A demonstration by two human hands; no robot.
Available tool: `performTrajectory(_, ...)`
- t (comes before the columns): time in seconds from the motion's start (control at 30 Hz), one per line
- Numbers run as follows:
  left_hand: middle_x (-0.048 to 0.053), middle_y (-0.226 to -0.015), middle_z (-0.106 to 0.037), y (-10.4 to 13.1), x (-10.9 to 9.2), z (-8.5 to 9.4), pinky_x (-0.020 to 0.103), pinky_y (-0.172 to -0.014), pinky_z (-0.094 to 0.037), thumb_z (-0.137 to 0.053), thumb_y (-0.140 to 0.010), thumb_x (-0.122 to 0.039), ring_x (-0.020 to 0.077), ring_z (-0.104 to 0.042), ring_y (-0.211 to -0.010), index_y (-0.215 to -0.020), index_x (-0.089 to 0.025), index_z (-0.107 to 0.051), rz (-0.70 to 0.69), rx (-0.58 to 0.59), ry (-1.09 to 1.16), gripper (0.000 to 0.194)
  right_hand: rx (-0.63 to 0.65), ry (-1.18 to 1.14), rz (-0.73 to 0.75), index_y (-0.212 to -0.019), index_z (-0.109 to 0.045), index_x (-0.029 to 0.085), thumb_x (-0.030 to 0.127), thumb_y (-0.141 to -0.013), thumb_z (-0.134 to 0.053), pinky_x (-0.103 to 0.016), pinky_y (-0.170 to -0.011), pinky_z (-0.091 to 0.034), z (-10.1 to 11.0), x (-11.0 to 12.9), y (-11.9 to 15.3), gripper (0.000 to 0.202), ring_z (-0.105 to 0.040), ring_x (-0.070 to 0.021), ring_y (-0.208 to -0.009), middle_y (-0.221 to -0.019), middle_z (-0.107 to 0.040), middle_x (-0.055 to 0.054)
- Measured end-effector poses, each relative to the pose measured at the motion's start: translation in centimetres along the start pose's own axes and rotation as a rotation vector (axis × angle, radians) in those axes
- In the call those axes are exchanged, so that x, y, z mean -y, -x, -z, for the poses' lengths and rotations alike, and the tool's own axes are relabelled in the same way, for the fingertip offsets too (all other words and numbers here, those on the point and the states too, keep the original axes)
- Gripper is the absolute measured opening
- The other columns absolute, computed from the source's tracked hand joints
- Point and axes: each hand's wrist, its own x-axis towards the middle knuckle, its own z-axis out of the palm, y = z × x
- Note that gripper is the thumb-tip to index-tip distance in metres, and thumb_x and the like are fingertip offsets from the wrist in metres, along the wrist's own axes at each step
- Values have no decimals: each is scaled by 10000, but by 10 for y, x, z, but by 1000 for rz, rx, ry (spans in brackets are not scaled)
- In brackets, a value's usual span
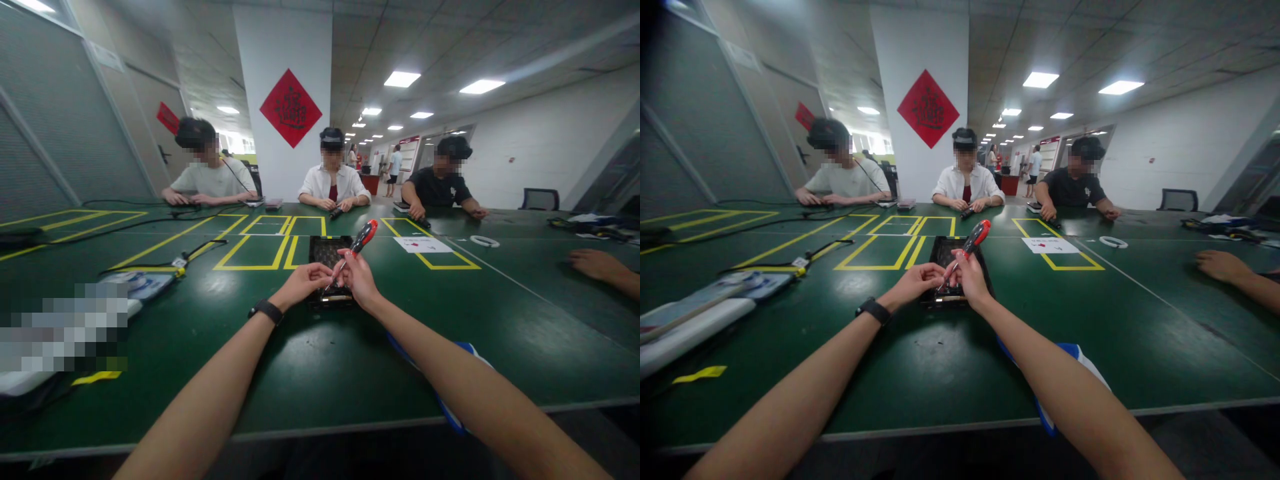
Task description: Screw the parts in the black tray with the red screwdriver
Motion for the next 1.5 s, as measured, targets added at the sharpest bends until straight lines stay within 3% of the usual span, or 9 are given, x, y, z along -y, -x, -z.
performTrajectory(0.17,27,-681,-640,-1,2,0,218,-561,-410,-684,-623,-377,104,-552,-586,-759,-107,-636,35,-8,-105,306,9,42,31,-1040,-402,215,495,-805,-447,-174,-447,-396,-4,3,2,369,-489,-60,-422,-613,-559,50)
performTrajectory(0.37,44,-721,-662,-1,2,2,232,-628,-426,-581,-730,-392,117,-577,-644,-797,-114,-657,19,108,-25,296,43,26,26,-1115,-381,224,478,-831,-392,-181,-414,-392,-2,1,2,381,-468,-62,-393,-625,-565,48)
performTrajectory(0.57,1,-670,-616,-1,4,-1,194,-540,-374,-679,-640,-366,81,-514,-559,-768,-124,-602,-7,-24,-94,284,36,36,22,-1120,-385,229,479,-826,-409,-177,-417,-389,-4,2,3,387,-476,-57,-398,-629,-558,53)
performTrajectory(0.8,36,-711,-639,-2,1,2,221,-612,-396,-563,-748,-394,106,-545,-628,-764,-111,-636,-6,144,-31,292,66,26,9,-1136,-362,225,463,-840,-380,-183,-415,-407,-2,2,3,381,-484,-64,-400,-643,-570,47)
performTrajectory(1.0,-1,-679,-604,-2,5,-1,195,-547,-354,-655,-671,-374,77,-496,-565,-797,-114,-598,-16,21,-71,293,57,-24,51,-1089,-380,224,441,-842,-406,-178,-416,-398,-2,-1,1,330,-491,-63,-399,-620,-557,56)
performTrajectory(1.23,35,-680,-617,-3,6,4,230,-645,-391,-531,-781,-389,105,-535,-637,-774,-93,-626,-20,155,-40,311,61,-47,60,-1074,-386,219,435,-847,-402,-189,-416,-406,1,-4,-1,314,-505,-74,-405,-627,-576,44)
performTrajectory(1.43,-2,-689,-591,-3,5,-1,198,-573,-367,-663,-671,-364,77,-500,-588,-795,-115,-575,-21,30,-58,292,23,-53,80,-1029,-401,213,432,-847,-411,-182,-399,-387,2,-4,-2,285,-483,-64,-385,-616,-566,48)
performTrajectory(1.5,-11,-663,-574,-3,7,-1,190,-547,-349,-668,-664,-367,68,-479,-561,-758,-113,-561,-9,36,-67,291,24,-45,75,-1032,-400,212,429,-847,-413,-179,-397,-383,1,-3,-1,285,-485,-65,-385,-606,-565,50)
